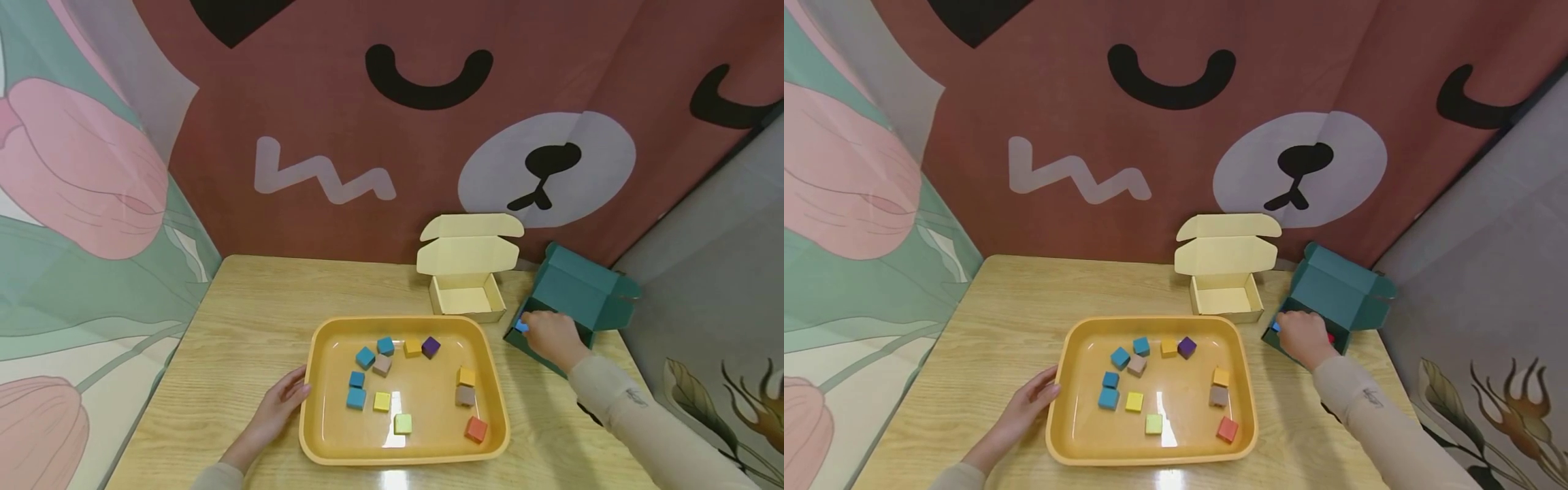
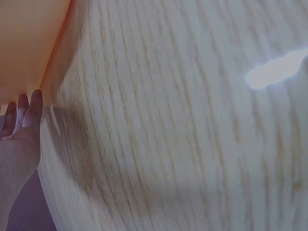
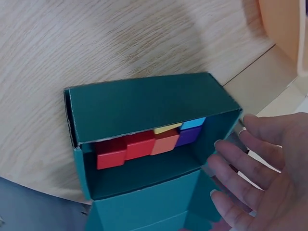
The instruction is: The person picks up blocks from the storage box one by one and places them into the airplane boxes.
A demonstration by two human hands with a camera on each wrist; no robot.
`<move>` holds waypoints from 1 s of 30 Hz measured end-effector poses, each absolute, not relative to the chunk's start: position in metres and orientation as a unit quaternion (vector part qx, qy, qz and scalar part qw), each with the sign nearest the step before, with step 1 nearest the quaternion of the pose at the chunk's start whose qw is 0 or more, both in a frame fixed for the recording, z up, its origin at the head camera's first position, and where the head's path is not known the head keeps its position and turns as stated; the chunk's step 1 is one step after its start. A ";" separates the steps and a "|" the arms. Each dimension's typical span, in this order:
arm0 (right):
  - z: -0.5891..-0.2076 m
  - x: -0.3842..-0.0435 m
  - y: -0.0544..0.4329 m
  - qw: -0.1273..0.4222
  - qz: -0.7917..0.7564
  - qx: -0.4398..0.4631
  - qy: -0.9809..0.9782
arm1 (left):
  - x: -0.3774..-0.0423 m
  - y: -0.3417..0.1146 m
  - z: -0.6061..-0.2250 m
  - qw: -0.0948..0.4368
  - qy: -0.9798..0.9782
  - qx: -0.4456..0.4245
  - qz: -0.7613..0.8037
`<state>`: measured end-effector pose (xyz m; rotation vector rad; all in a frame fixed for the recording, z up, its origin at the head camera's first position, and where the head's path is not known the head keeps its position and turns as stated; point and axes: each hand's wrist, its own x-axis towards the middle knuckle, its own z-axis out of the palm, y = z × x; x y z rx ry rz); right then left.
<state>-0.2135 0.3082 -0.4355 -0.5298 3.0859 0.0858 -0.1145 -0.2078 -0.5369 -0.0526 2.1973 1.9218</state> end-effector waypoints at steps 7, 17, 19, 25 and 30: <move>-0.431 -0.204 0.297 -0.045 0.067 -0.223 0.972 | -0.114 -0.207 -0.535 0.109 0.747 -0.022 0.656; -0.427 -0.198 0.277 -0.118 0.036 -0.286 0.950 | -0.114 -0.208 -0.536 0.107 0.751 -0.021 0.652; -0.426 -0.197 0.272 -0.121 0.036 -0.295 0.947 | -0.114 -0.208 -0.536 0.107 0.750 -0.020 0.652; -0.421 -0.193 0.255 -0.104 0.040 -0.324 0.940 | -0.114 -0.207 -0.537 0.107 0.746 -0.022 0.657; -0.420 -0.189 0.242 -0.087 0.034 -0.340 0.936 | -0.114 -0.207 -0.536 0.107 0.745 -0.023 0.658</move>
